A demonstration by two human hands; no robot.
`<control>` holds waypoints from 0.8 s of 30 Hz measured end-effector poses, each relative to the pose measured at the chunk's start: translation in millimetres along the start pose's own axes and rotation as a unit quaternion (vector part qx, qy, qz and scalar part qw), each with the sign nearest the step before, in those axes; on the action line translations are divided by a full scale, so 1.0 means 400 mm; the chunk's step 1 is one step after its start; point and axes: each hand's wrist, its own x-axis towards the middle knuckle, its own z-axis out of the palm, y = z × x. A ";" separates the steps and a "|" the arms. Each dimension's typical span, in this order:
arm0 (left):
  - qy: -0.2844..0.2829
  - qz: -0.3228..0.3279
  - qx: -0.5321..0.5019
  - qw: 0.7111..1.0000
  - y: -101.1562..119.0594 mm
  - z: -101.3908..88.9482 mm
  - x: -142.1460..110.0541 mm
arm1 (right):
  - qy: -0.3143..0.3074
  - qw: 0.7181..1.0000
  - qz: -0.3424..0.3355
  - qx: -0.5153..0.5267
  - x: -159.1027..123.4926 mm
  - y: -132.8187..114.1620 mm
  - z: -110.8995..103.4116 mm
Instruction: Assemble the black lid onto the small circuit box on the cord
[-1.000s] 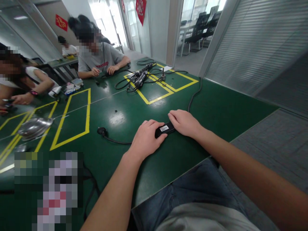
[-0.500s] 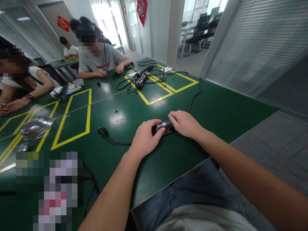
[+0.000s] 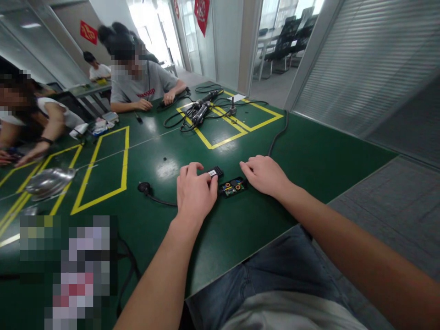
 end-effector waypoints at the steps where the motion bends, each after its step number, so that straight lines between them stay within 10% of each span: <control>1: -0.016 0.013 0.021 1.000 0.003 -0.003 -0.001 | 0.000 1.000 0.000 -0.003 0.000 -0.002 0.002; 24: -0.081 0.016 0.072 0.994 0.011 0.003 0.007 | 0.009 0.997 0.071 0.040 -0.001 -0.007 -0.003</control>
